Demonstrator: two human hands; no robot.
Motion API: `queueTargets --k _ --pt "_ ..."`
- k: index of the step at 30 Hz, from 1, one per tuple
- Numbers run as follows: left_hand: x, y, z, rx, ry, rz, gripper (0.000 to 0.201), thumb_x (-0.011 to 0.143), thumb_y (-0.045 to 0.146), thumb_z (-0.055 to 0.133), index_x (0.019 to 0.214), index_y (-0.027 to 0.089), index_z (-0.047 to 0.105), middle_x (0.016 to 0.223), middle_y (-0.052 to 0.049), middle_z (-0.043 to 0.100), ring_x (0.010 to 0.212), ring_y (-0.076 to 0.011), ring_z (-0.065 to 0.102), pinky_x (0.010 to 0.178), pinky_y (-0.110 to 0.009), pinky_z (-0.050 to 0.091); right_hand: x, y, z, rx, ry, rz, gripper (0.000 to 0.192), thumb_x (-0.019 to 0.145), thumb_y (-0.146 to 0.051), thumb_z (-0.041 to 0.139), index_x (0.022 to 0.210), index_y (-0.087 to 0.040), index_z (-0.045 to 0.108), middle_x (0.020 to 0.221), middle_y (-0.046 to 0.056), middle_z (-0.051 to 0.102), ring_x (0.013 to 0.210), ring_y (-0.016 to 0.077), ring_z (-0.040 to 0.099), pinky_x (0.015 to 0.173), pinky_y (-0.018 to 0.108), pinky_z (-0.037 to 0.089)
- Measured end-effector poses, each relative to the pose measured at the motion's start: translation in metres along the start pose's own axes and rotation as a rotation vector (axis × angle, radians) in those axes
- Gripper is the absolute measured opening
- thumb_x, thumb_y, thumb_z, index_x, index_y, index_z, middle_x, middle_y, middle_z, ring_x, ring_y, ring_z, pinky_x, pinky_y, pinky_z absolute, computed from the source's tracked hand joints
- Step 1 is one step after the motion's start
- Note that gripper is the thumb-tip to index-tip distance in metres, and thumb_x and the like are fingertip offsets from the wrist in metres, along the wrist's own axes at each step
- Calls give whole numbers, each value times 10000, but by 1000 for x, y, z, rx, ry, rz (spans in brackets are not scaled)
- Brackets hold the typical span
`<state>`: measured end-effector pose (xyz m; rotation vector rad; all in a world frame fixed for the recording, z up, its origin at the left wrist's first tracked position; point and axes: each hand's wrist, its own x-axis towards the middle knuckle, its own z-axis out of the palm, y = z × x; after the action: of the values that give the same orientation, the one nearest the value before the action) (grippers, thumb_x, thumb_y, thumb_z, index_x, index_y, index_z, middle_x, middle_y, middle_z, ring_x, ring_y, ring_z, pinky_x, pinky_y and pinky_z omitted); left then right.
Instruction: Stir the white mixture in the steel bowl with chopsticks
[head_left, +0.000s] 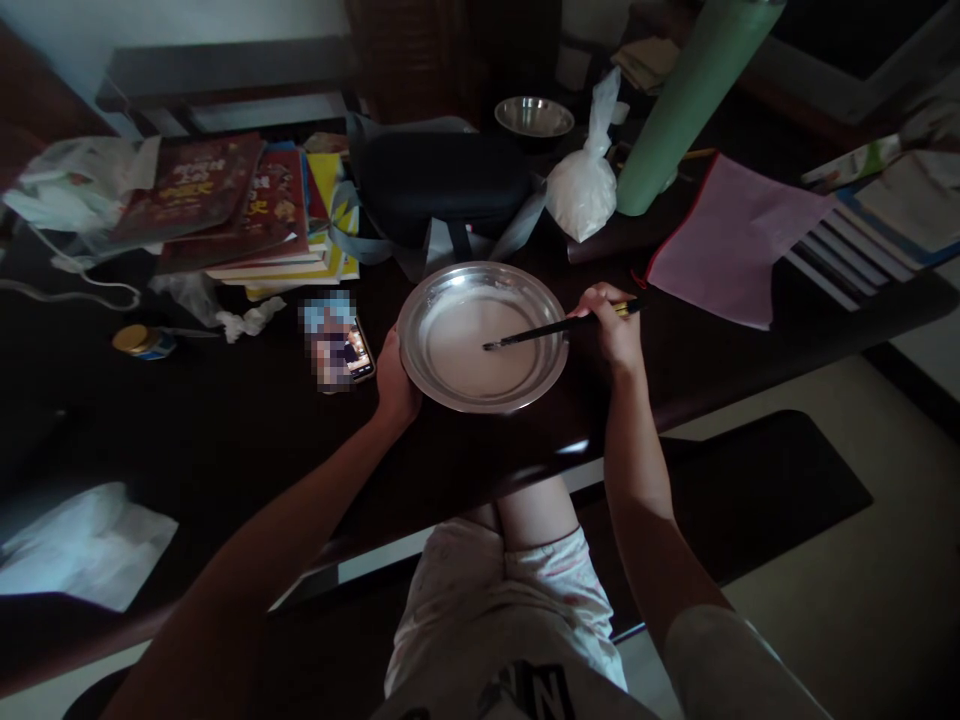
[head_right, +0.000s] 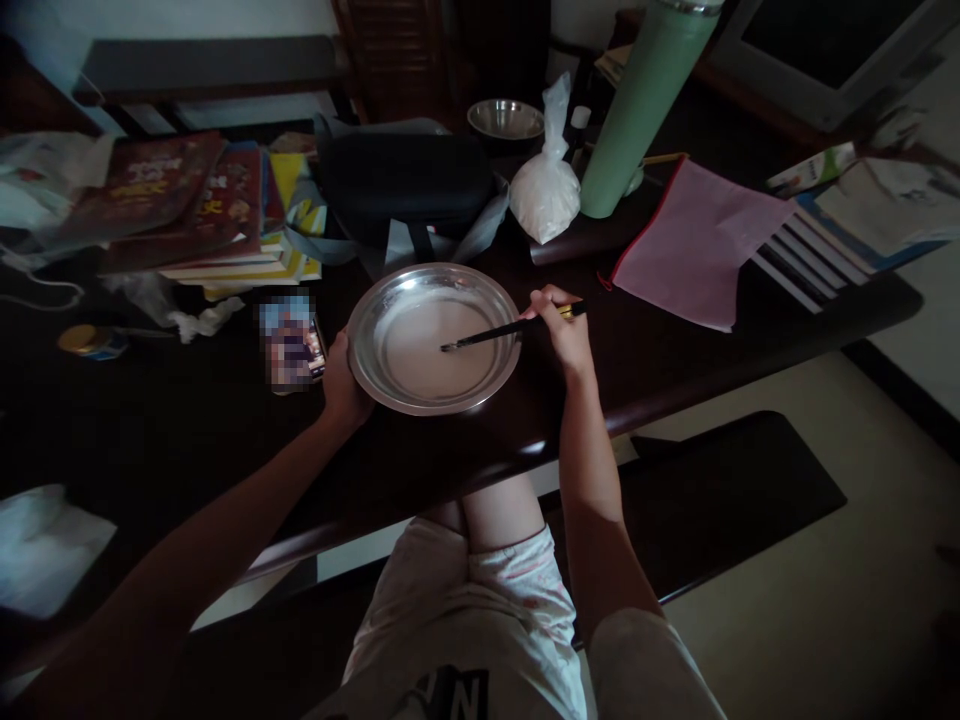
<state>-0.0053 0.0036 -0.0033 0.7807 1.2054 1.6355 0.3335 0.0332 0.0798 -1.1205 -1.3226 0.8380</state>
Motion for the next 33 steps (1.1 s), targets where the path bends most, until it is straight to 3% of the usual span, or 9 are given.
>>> queueTargets --k 5,10,15,20,24,29,33 --pt "-1 0 0 -14 -13 -3 538 1070 837 849 1169 315 932 1417 -75 975 1521 -359 847 1401 -503 663 0 2 0 14 -103 22 803 781 -1085 976 688 -321 749 671 -25 723 723 228 795 786 418 695" --pt "-2 2 1 9 -10 3 541 1062 849 849 1137 317 915 1373 -79 979 1519 -380 848 1392 -515 672 1 6 -3 12 4 5 808 858 -1058 938 673 -318 674 666 -25 707 736 231 807 809 424 712" --pt "-4 2 4 -2 15 3 540 1088 834 817 1095 298 872 1383 -97 970 1534 -393 845 1413 -551 667 1 5 -1 10 -105 12 792 807 -1071 970 699 -322 737 681 -23 725 740 235 801 805 430 709" --pt "-1 6 2 -6 6 -42 435 1082 740 844 1112 309 894 1434 -67 971 1542 -350 845 1414 -494 663 0 5 -1 27 0 -2 819 848 -1080 928 673 -317 683 661 -23 694 709 224 785 786 422 703" --pt "0 5 1 -13 -8 -37 425 1128 718 814 1104 305 907 1416 -81 974 1553 -355 840 1417 -484 652 0 2 1 -6 -104 7 818 802 -1102 944 693 -318 740 665 -22 690 714 224 773 799 431 696" --pt "0 0 0 0 0 12 436 1168 709 786 1119 298 923 1403 -75 978 1485 -339 856 1430 -488 630 0 1 0 -19 -14 -2 866 805 -1149 887 671 -321 672 659 -19 684 747 238 782 814 443 684" --pt "1 0 0 -5 -6 -13 469 1143 747 816 1141 292 931 1404 -73 978 1453 -323 872 1393 -470 658 0 4 0 -10 -88 10 836 794 -1125 926 685 -324 713 655 -22 682 733 239 786 800 439 692"
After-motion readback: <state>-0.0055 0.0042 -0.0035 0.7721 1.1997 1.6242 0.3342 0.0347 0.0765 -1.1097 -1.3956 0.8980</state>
